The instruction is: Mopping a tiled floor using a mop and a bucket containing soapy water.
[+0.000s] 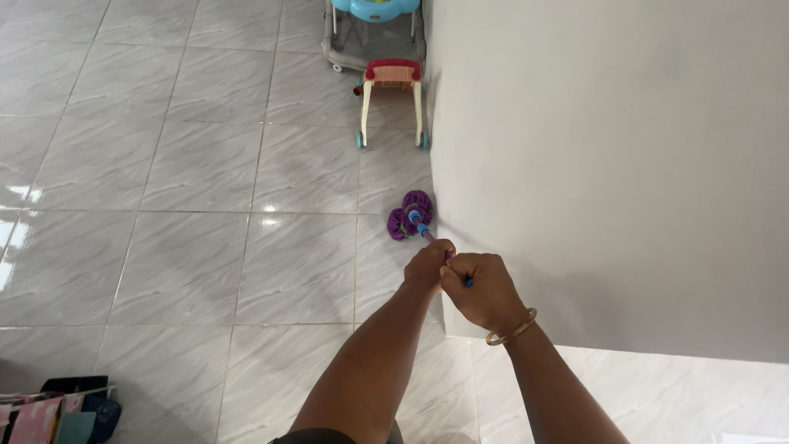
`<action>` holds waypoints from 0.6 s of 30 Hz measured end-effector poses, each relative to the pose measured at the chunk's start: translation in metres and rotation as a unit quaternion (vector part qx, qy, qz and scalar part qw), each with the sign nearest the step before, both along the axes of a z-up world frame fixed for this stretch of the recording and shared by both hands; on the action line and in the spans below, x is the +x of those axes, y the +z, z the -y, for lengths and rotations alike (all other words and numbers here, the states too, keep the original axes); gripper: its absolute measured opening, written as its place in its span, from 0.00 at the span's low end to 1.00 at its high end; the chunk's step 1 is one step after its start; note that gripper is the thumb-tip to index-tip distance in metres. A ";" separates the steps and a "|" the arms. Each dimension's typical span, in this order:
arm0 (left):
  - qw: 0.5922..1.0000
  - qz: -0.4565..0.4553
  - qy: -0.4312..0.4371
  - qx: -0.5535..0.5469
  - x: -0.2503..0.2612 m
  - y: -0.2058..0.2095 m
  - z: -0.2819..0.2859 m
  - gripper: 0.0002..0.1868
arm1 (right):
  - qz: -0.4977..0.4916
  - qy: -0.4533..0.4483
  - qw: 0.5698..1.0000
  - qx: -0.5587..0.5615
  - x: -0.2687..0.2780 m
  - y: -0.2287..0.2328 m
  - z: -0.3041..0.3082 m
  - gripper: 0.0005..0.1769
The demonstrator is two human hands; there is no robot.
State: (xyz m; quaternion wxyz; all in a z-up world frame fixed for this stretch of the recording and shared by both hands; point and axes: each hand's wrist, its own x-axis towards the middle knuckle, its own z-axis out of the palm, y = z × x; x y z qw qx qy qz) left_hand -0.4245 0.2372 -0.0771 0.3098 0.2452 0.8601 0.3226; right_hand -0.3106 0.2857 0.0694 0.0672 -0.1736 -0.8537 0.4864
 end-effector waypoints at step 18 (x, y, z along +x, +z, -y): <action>0.997 -0.036 -0.063 -0.024 0.090 0.014 0.047 0.08 | -0.003 0.022 0.999 0.034 0.093 0.019 0.042 0.19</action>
